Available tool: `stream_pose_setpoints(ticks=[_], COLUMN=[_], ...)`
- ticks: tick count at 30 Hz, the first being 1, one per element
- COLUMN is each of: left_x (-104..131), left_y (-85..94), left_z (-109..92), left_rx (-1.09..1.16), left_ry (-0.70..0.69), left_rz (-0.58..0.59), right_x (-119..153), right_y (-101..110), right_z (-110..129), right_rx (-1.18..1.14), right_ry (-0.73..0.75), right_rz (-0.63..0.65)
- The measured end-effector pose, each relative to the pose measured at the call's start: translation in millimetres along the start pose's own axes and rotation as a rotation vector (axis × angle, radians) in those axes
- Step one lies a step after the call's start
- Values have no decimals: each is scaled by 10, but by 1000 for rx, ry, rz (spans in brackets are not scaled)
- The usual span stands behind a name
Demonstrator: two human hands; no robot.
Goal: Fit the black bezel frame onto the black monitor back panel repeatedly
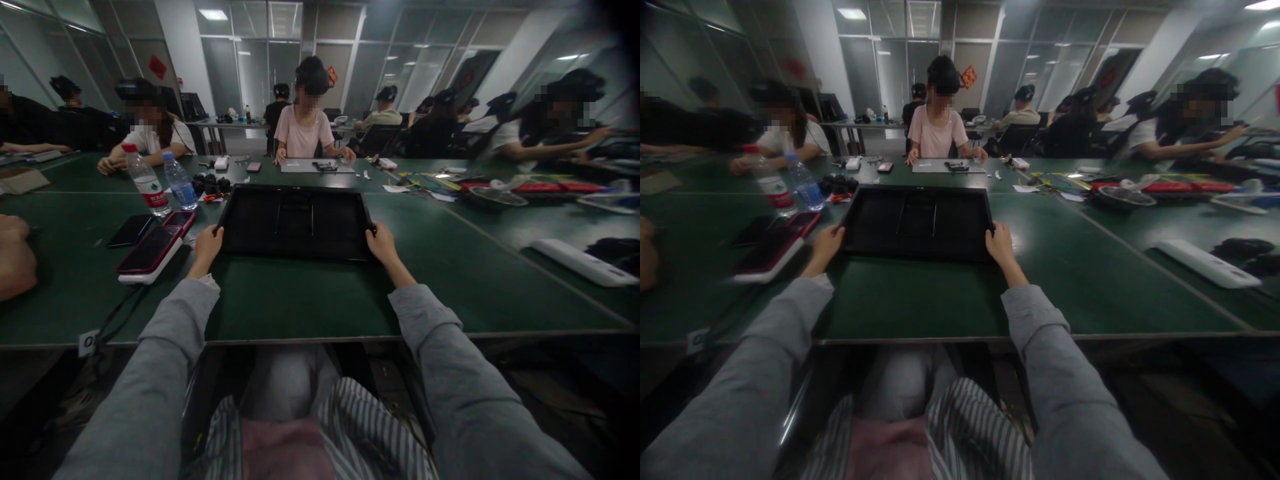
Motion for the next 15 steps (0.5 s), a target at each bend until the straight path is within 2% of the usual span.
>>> stream_pose_setpoints(ticks=[4, 7, 12, 15], left_x=[-38, -68, -59, -32], left_y=[-15, -5, 8, 27], left_z=[25, 17, 59, 37], left_rx=[-101, -96, -96, -56], left_ry=[26, 11, 42, 38], left_rz=[39, 59, 105, 100], right_x=[42, 44, -40, -76], right_y=[-37, -14, 201, 273], right_z=[-56, -63, -115, -181], right_rx=[6, 6, 142, 123], right_ry=[-69, -86, -55, -41], right_rz=[32, 40, 2, -6])
Point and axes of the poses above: each hand's wrist, its own x-axis away from the middle knuckle, its own y-axis out of the back of the hand, z = x × y, the point moved 8 cm from there along -x, towards the middle knuckle, and after that the axes turned 9 degrees about -z, right-handed, at the moved point
